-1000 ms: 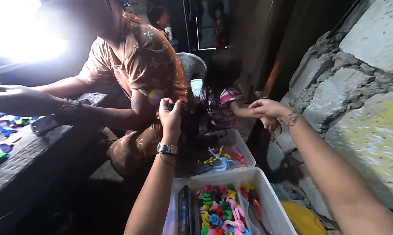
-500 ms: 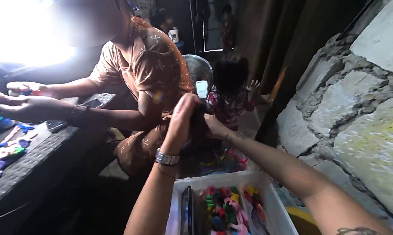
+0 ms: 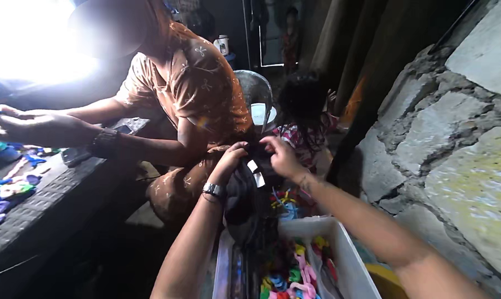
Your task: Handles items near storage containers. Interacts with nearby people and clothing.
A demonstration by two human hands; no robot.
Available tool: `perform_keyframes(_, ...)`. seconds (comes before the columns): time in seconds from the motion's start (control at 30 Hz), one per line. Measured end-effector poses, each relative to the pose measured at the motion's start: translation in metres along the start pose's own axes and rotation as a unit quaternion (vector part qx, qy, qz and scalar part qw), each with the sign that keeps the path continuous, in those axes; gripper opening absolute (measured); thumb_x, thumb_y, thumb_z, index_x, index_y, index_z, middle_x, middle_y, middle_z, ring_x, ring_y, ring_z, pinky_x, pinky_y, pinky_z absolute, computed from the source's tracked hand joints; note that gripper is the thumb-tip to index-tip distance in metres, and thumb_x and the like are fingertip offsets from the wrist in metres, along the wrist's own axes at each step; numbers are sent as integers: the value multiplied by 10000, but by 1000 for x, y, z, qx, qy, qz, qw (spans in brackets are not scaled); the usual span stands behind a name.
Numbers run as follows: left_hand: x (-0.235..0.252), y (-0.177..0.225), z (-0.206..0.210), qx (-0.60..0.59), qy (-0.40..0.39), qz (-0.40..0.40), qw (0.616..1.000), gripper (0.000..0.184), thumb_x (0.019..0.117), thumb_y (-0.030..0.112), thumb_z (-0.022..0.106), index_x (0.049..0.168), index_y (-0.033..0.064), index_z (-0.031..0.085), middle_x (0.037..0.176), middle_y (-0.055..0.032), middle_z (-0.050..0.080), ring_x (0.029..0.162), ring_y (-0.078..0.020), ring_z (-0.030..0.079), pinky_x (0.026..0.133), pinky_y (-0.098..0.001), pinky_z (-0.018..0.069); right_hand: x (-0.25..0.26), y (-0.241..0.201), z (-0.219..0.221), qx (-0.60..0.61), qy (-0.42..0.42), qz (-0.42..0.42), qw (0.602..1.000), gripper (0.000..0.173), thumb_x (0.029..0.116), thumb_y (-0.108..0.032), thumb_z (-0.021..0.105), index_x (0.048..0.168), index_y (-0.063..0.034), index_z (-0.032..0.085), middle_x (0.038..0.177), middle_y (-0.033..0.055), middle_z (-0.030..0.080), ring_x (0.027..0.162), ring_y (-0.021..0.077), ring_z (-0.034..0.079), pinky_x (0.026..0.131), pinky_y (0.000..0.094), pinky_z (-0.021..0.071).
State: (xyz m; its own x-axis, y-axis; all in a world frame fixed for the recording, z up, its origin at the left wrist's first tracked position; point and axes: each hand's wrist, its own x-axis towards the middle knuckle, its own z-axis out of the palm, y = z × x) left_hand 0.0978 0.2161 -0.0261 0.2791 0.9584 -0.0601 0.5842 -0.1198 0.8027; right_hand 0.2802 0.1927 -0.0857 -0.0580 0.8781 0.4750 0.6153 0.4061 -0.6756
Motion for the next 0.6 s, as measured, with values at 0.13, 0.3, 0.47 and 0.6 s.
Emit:
perform_keyframes(0.13, -14, 14, -9, 51, 2, 54, 997, 150, 983, 29, 622, 1034, -108, 655, 927, -182, 622, 788, -172, 535, 766, -333, 492, 39, 62, -11, -128, -116, 75, 982, 690, 862, 57, 683, 1504, -83, 475, 1571, 191, 410, 1317, 415, 536, 1019, 612, 485)
perform_keyframes(0.3, 4, 11, -24, -133, -118, 205, 963, 113, 943, 38, 682, 1043, 67, 639, 926, -5, 661, 813, -59, 620, 751, -261, 541, 45, 99, 8, -199, -178, 121, 956, 341, 1026, -243, 576, 1326, -95, 645, 1358, 170, 618, 1211, 377, 620, 1012, 603, 488)
perform_keyframes(0.47, -40, 26, -65, -42, -70, 218, 972, 98, 957, -17, 621, 999, 70, 633, 829, -7, 610, 679, -43, 541, 601, -204, 464, 45, 77, 1, -322, -227, 124, 911, 388, 899, -105, 699, 1284, -105, 650, 1457, 151, 532, 1121, 432, 645, 870, 655, 527)
perform_keyframes(0.6, -23, 21, -128, -129, -75, 348, 925, 203, 1008, 109, 569, 1181, 111, 674, 1005, 0, 687, 895, -72, 637, 802, -277, 551, 51, 99, -11, -345, -244, 79, 903, 368, 914, -30, 655, 1264, -139, 687, 1462, 124, 549, 1132, 438, 636, 909, 659, 507)
